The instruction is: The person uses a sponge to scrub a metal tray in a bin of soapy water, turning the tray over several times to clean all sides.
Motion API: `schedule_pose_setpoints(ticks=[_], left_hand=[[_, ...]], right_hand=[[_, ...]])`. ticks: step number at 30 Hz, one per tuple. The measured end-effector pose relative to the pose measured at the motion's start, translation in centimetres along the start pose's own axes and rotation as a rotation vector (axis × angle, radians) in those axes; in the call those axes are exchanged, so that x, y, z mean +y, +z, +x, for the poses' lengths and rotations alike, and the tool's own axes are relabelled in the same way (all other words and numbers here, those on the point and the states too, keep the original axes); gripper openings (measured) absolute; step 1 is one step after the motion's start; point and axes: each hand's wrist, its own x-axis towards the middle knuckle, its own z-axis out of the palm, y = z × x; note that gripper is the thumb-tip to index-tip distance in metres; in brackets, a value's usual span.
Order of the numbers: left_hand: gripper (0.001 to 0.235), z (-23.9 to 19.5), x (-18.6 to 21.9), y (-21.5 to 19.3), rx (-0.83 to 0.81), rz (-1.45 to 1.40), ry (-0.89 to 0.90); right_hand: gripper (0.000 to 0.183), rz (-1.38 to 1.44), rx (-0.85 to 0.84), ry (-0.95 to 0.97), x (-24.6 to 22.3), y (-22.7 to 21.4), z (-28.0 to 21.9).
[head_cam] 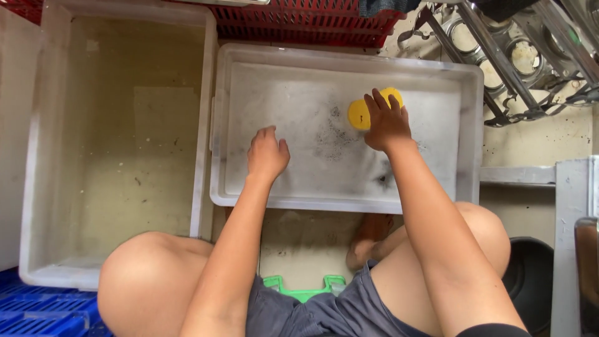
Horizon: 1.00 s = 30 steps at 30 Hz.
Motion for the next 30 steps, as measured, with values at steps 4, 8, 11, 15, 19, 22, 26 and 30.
schedule_pose_setpoints(ticks=[4, 8, 11, 15, 19, 22, 26, 30], left_hand=[[0.043, 0.6, -1.8, 3.2, -0.068, 0.018, -0.055], [0.057, -0.3, -1.6, 3.3, -0.252, 0.000, -0.254], [0.070, -0.1, -3.5, 5.3, -0.389, -0.016, -0.341], [0.050, -0.3, -1.3, 4.9, -0.430, -0.034, -0.426], [0.040, 0.6, -2.9, 6.4, -0.334, -0.189, -0.546], [0.034, 0.5, -4.2, 6.6, -0.296, -0.101, -0.610], [0.027, 1.0, -5.3, 6.1, -0.177, -0.102, -0.570], [0.019, 0.6, -5.1, 4.9, -0.158, -0.104, -0.546]], right_hand=[[0.082, -0.175, 0.013, -0.074, 1.6, 1.6, 0.7], [0.080, -0.260, 0.071, -0.125, 4.0, 6.0, 1.9], [0.082, -0.316, 0.082, -0.107, 3.6, 6.9, 1.4], [0.091, -0.159, 0.089, -0.084, 1.9, 5.1, -0.3], [0.083, 0.217, 0.115, -0.013, 0.3, 3.4, -2.0], [0.088, 0.245, 0.067, 0.033, 0.3, 3.5, -2.3], [0.091, 0.323, -0.067, 0.110, 0.3, 2.9, -2.6], [0.091, 0.352, -0.109, 0.124, 0.3, 3.0, -3.1]])
